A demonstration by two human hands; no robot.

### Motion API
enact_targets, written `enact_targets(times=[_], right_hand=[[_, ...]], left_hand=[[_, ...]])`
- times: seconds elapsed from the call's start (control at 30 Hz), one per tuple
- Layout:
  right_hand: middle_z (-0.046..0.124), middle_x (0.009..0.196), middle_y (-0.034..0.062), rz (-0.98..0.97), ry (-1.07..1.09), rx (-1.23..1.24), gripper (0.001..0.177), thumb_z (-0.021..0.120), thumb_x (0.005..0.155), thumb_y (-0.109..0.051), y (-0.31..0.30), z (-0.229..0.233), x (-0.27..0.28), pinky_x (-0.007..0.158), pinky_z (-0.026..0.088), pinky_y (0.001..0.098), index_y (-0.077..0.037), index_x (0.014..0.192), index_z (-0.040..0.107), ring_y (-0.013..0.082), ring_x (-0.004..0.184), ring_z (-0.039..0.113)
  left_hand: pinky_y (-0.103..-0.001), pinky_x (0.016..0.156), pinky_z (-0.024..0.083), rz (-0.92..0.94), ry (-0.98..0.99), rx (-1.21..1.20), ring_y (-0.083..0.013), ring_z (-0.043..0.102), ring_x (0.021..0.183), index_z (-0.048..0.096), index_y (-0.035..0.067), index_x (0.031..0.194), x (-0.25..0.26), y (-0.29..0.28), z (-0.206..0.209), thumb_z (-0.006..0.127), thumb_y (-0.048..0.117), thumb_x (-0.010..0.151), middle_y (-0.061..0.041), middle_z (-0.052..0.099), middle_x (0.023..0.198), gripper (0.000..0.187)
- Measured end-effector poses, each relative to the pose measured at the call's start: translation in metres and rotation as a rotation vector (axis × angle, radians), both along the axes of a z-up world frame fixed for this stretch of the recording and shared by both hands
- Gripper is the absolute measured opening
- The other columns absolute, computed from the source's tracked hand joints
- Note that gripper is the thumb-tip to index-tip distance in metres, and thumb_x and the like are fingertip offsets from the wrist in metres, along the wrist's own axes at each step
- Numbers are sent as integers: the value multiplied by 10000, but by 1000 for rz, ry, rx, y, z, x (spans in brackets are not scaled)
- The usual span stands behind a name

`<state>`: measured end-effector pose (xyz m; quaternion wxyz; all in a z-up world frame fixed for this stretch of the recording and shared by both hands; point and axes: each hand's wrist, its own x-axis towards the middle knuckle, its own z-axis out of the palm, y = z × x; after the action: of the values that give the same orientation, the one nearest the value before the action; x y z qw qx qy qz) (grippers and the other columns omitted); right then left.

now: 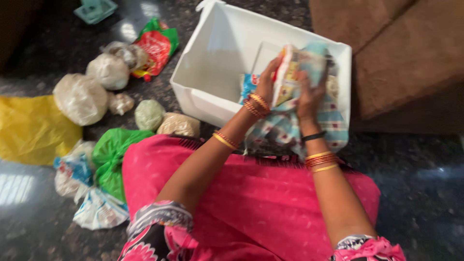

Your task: The person sits on the floor and organizes groceries by placing various packaged items and plastic bags into a white storage box. They handle items one by one, including a green bag and a yellow package, arranging them inside the box.

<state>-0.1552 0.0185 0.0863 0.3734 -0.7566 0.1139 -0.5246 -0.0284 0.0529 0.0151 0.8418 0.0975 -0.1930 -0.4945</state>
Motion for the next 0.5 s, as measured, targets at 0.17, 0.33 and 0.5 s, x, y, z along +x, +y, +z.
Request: enact_targets(times=[0.17, 0.33, 0.5], right_hand=[[521, 1543, 182, -119, 287, -581, 571, 636, 1045, -336, 23, 14, 0, 1255, 324, 475, -20, 1506, 522, 325, 1477, 444], [614, 1434, 166, 22, 71, 323, 644, 576, 1033, -460, -18, -15, 14, 1137, 458, 380, 14, 1466, 530, 273, 1328, 587], [520, 1504, 131, 167, -11, 633, 710, 549, 1048, -486, -83, -63, 14, 1158, 384, 335, 39, 1513, 435, 224, 1372, 492]], left_hand=[[-381, 1036, 547, 110, -64, -13, -241, 663, 1173, 525, 10, 1460, 9, -1, -9, 475, 403, 1076, -151, 658, 1316, 552], [-410, 889, 568, 107, -82, 138, -261, 672, 1034, 562, -9, 1411, 3, 26, 28, 553, 452, 1067, -159, 667, 1211, 575], [-407, 1027, 552, 134, -21, 69, -268, 672, 1177, 550, 6, 1415, -9, 57, 67, 571, 459, 1012, -154, 674, 1321, 606]])
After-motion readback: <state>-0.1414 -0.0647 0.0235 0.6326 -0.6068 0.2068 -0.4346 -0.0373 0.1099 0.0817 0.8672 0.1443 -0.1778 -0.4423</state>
